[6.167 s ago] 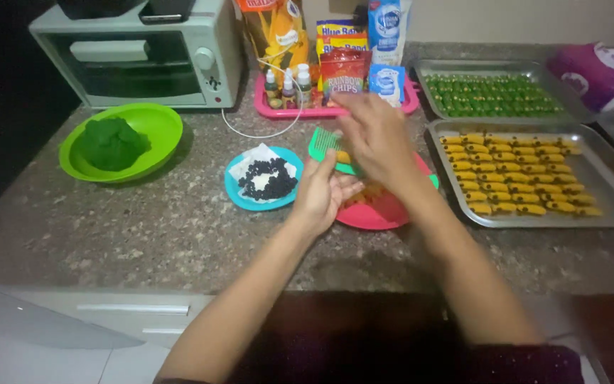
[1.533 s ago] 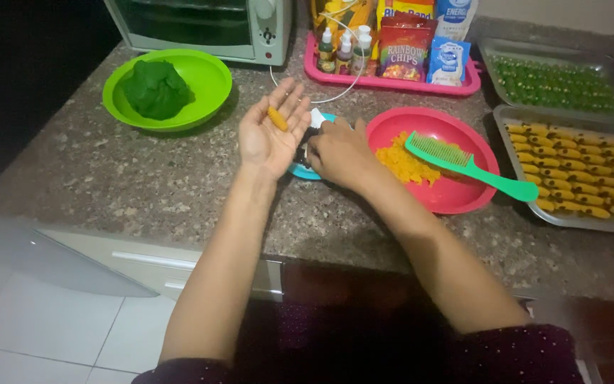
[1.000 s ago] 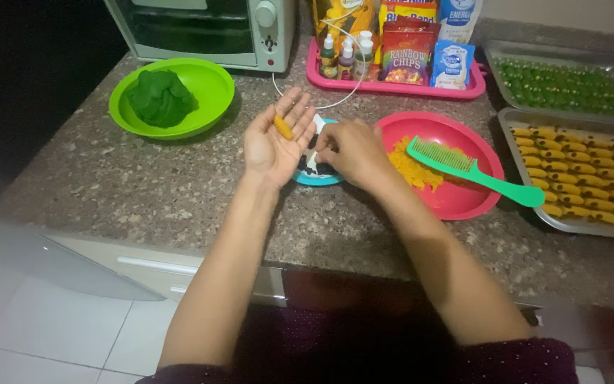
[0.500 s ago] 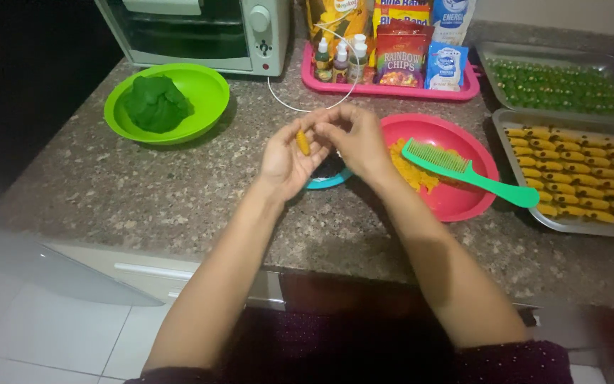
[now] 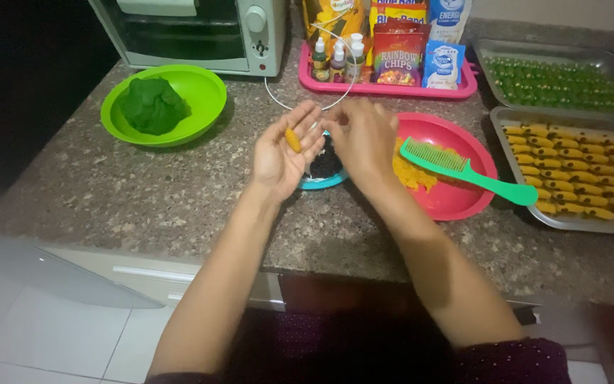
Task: Shaping and texturing small pieces of dough using a comb-like tool to make pastries.
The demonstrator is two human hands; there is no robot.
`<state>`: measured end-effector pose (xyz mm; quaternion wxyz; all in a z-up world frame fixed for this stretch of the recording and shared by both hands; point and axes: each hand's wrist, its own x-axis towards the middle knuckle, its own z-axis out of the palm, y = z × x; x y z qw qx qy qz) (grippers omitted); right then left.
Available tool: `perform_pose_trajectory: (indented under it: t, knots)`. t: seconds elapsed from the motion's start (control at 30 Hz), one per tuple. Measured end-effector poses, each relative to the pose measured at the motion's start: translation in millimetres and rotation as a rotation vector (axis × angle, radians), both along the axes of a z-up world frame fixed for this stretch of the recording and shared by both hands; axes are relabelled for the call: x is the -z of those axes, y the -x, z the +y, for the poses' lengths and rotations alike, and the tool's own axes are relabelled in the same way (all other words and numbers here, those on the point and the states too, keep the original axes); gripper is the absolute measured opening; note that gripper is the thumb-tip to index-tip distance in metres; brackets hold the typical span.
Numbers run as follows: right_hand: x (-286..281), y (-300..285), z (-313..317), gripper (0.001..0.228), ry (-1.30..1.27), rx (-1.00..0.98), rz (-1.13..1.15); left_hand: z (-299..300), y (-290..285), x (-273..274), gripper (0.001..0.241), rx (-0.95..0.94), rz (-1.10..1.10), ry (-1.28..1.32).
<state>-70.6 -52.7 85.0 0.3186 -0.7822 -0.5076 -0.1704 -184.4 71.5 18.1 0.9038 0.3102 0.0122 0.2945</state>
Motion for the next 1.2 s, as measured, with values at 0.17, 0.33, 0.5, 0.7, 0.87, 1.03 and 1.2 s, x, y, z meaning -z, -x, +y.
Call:
perform_pose_trajectory:
  t: [0.17,0.33,0.5,0.7,0.87,1.03,1.2]
  knots:
    - [6,-3,7,0.011,-0.16,-0.232,0.124,1,-4,5,0.057,0.037,-0.036,-0.024]
    - [16,4,18,0.007,-0.286,-0.433,0.466,2,-16,14,0.046,0.057,0.019,0.034]
    - [16,8,20,0.008,-0.289,-0.502,0.661,-4,-17,8,0.044,0.09,0.055,0.065]
    - [14,9,14,0.008,-0.27,-0.471,0.524,-14,-5,-4,0.042,0.063,0.018,0.092]
    - [15,13,13,0.007,-0.282,-0.482,0.377,-8,-8,3,0.036,0.066,-0.002,0.131]
    - [11,14,7,0.015,-0.242,-0.496,0.284,-6,-4,-1,0.033,0.067,-0.04,0.17]
    - [2,33,-7,0.019,-0.133,-0.405,0.049,10,-14,21,0.046,0.006,-0.093,0.068]
